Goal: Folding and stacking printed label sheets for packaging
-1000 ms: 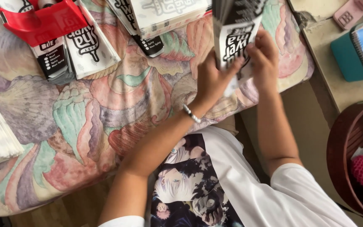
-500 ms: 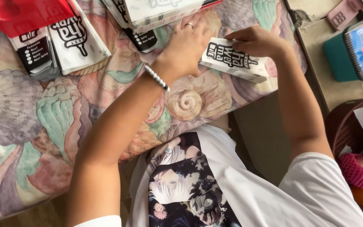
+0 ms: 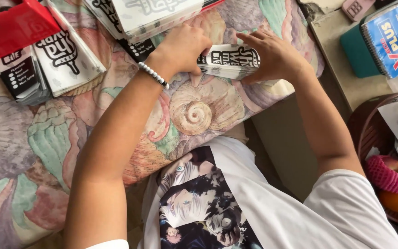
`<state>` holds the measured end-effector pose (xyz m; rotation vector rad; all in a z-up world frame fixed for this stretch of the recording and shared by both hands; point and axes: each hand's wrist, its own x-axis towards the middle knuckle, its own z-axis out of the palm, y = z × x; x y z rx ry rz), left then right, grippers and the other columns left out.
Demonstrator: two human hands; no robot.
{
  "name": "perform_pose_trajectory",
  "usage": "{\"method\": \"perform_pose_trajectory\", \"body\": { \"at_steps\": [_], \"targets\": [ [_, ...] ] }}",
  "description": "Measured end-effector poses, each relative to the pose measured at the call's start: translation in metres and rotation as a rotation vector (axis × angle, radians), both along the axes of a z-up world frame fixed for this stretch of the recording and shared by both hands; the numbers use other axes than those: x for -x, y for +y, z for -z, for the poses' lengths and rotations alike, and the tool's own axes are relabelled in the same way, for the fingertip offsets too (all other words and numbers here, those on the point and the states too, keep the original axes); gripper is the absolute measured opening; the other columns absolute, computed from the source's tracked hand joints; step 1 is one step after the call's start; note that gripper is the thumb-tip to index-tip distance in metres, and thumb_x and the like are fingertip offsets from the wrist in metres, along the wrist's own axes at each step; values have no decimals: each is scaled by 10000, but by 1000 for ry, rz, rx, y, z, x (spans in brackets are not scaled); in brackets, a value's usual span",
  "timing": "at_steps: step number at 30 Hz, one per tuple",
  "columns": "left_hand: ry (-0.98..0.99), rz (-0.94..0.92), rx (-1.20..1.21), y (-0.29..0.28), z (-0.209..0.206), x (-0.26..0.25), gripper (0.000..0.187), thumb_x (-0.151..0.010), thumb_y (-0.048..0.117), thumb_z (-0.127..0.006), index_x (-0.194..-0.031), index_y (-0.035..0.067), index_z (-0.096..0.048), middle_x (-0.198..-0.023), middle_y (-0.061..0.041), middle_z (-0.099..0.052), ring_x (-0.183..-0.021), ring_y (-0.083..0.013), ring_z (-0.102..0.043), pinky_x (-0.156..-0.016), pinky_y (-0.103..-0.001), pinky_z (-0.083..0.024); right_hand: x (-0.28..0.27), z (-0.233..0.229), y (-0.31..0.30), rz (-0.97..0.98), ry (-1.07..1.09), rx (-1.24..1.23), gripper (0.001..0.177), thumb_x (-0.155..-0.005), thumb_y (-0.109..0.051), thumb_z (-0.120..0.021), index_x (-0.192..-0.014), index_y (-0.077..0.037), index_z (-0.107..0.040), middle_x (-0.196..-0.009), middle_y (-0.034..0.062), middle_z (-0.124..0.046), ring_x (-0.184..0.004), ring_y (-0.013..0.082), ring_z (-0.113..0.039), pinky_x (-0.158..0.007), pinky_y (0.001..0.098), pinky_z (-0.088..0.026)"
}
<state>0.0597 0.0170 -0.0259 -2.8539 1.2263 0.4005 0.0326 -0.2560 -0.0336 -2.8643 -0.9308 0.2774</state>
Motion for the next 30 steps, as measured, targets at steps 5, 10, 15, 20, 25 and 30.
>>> {"method": "perform_pose_trajectory", "body": {
  "at_steps": [5, 10, 15, 20, 25, 30],
  "targets": [
    [-26, -3, 8, 1, 5, 1, 508, -703, 451, -899, -1050, 153, -678, -1087, -92, -641, -968, -278, -682, -791, -397, -618, -1, -3, 1, -29, -34, 18, 1190, -658, -586, -852, -1606, -21, -406, -1249, 191, -634, -1078, 364, -592, -813, 479, -505],
    [-76, 1, -2, 3, 13, 14, 479, -798, 452, -806, -1165, 160, -711, -1024, -72, -647, -955, -229, -647, -917, -403, -551, 1, 0, 2, -16, -53, 75, 1139, -646, -549, -835, -1596, -53, -450, -1213, 155, -656, -1021, 349, -616, -741, 466, -513],
    [87, -376, 420, -7, 14, 52, 820, -952, -83, -515, -1598, -8, -16, -1022, -136, -596, -884, -246, -530, -815, -303, -539, 21, -1, 5, -40, -147, -30, 989, -774, -563, -808, -1561, -49, -502, -1527, 227, -448, -1223, 464, -547, -950, 558, -466],
    [-475, -44, 170, 5, 81, 62, 215, -892, 51, -579, -1061, -42, -674, -1027, -134, -595, -790, -212, -565, -620, -299, -515, 28, 39, -4, -121, -335, -264, 306, -1007, -259, -798, -1266, -97, -776, -1009, 66, -713, -821, 277, -713, -633, 378, -555],
    [-637, 40, 345, 7, 93, 61, 459, -880, 97, -594, -1336, 144, -600, -913, -107, -566, -732, -265, -628, -561, -370, -531, 45, 26, 13, -175, -345, -246, 212, -977, -186, -782, -1183, -152, -819, -810, 48, -737, -718, 225, -725, -601, 315, -579],
    [-215, -60, 113, 2, 24, 58, 469, -1026, 130, -540, -1491, 171, -499, -810, -81, -537, -538, -150, -505, -375, -228, -446, 41, 32, 21, -45, -246, 5, 648, -1057, -271, -677, -1626, -67, -445, -638, -17, -558, -437, 131, -380, -415, 323, -360]
  ]
}}
